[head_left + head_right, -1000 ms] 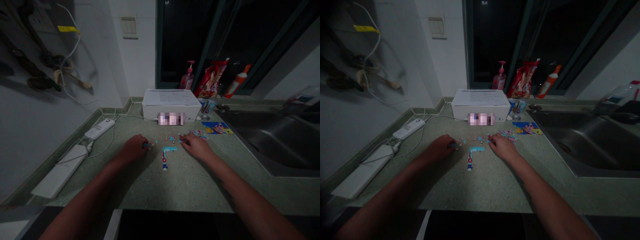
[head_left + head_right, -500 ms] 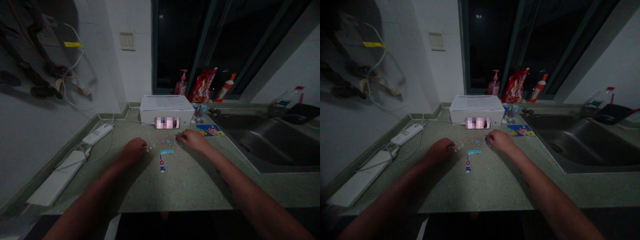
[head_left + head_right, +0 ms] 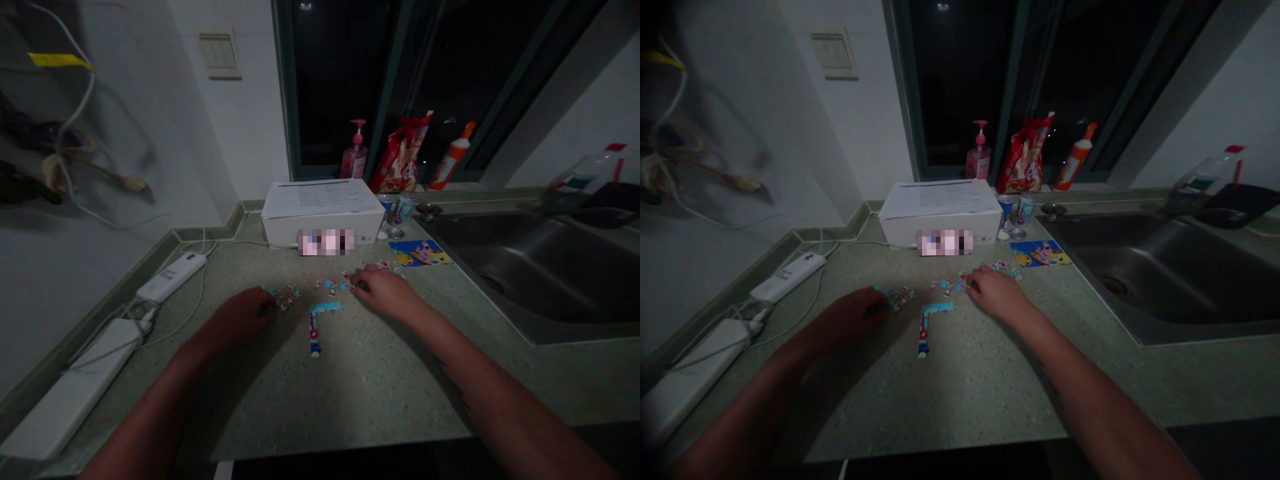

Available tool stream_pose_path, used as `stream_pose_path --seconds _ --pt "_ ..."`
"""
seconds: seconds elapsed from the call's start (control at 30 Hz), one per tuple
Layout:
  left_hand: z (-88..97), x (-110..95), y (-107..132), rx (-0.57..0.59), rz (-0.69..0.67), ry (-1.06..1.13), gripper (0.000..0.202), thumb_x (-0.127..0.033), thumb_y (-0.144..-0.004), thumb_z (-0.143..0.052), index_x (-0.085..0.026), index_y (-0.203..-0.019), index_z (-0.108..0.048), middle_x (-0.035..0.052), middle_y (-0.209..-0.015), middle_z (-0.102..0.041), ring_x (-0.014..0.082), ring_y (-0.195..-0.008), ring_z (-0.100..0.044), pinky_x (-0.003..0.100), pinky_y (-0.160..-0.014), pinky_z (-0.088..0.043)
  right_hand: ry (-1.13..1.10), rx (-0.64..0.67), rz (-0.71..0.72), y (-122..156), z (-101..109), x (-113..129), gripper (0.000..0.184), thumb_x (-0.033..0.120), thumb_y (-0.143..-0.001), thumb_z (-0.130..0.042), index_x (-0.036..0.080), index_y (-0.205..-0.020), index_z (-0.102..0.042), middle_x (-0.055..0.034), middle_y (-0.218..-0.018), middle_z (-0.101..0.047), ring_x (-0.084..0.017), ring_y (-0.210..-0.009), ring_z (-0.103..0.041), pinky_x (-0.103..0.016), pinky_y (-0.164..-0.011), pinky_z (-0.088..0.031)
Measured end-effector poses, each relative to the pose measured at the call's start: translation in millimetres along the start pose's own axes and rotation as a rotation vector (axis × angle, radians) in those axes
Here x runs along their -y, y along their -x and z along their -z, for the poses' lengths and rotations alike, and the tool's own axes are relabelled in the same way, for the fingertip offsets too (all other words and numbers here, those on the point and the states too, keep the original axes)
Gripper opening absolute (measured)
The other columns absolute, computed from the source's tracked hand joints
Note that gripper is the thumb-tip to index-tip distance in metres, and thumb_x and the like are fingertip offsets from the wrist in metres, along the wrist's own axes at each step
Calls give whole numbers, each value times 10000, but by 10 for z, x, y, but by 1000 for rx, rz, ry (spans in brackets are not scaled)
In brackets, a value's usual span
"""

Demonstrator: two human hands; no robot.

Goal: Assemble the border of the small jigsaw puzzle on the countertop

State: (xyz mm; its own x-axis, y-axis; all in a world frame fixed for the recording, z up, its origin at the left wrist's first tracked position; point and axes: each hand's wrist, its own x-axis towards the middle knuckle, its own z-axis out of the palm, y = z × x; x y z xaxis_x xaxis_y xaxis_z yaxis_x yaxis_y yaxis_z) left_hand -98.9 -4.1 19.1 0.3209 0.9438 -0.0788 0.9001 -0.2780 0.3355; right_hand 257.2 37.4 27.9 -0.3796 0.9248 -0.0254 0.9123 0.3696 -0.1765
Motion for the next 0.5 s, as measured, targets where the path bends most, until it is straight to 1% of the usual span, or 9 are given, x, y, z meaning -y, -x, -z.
stream_pose_path --seconds 0.1,0.23,0.33,0.5 --pt "-16 -3 -12 64 -15 -39 226 -290 -975 -568 -236 -1048 -776 85 -1075 -767 257 -948 -719 368 -844 -523 13 7 -25 8 -17 14 166 257 -1044 -635 219 -1083 -792 -122 -1147 -773 -263 -991 -749 -333 -771 -509" --pt "-15 -21 -21 56 -20 -52 268 -314 -1015 -522 -234 -1083 -768 90 -1102 -756 259 -987 -723 374 -871 -526 11 8 -39 2 -29 28 183 260 -1051 -619 225 -1085 -795 -124 -1155 -773 -261 -990 -750 -334 -773 -520" --pt "-15 -38 -23 46 -13 -48 269 -326 -1017 -528 -234 -1108 -763 88 -1100 -757 258 -979 -726 369 -857 -526 1 18 -66 0 -19 38 183 270 -1042 -632 220 -1101 -798 -132 -1166 -779 -277 -995 -754 -347 -768 -525" --pt "-23 -67 -33 26 -5 -38 271 -265 -1006 -522 -219 -1116 -766 101 -1093 -758 263 -967 -720 378 -845 -527 -18 18 -51 1 -12 55 192 217 -1028 -622 215 -1099 -801 -135 -1170 -785 -287 -1018 -756 -361 -783 -522"
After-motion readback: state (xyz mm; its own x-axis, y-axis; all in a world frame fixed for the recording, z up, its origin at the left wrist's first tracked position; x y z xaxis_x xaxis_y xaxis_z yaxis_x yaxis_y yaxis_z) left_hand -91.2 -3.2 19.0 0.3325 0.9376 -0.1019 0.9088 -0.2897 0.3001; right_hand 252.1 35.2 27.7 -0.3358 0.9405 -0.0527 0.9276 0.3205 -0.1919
